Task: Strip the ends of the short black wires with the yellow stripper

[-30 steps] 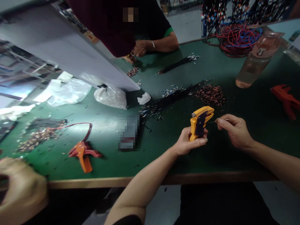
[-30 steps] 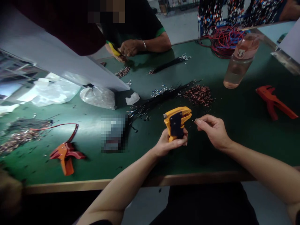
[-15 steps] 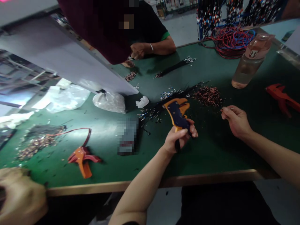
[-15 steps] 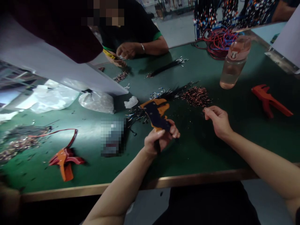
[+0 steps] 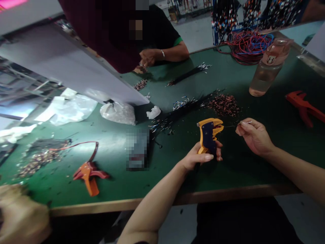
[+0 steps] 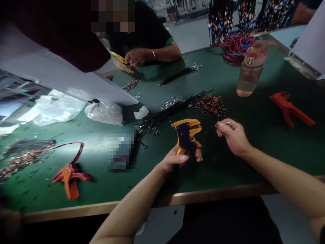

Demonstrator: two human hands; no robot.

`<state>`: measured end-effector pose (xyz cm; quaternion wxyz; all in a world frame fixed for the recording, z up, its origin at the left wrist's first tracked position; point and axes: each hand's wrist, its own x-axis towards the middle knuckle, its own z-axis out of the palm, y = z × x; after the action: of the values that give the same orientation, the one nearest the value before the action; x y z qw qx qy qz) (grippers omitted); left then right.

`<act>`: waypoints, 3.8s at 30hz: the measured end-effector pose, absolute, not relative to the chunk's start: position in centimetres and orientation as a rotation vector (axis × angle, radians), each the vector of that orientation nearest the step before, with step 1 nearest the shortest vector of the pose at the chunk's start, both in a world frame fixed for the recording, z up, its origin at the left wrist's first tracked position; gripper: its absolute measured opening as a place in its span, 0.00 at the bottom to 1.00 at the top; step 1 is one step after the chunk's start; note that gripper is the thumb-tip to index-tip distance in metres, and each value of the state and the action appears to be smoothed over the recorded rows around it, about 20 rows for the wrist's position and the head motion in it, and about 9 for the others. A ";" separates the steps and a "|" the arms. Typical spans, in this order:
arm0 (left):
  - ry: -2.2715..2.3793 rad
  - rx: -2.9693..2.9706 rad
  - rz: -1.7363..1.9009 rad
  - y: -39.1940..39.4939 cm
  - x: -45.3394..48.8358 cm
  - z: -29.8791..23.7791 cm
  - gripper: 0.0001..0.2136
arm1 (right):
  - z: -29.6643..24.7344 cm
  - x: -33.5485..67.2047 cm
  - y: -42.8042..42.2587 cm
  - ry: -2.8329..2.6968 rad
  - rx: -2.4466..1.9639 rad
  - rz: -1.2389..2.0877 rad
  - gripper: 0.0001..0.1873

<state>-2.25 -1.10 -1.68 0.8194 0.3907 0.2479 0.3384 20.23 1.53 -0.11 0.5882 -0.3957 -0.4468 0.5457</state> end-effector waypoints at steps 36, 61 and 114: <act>0.629 0.964 0.629 -1.3 -2.7 -2.0 0.23 | 0.6 20.0 1.3 -0.885 -1.000 1.531 0.18; 0.716 1.035 0.626 -1.7 -2.6 -0.8 0.19 | 0.5 19.8 1.2 -0.862 -1.003 1.596 0.18; 0.884 1.061 0.836 -1.9 -1.5 -2.0 0.21 | 0.8 19.4 -1.8 -2.133 -0.845 0.024 0.05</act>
<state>-1.54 -1.95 -2.05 0.6914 0.4748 0.3955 0.3742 19.43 -1.85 0.75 0.4111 -0.3359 -0.8474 0.0096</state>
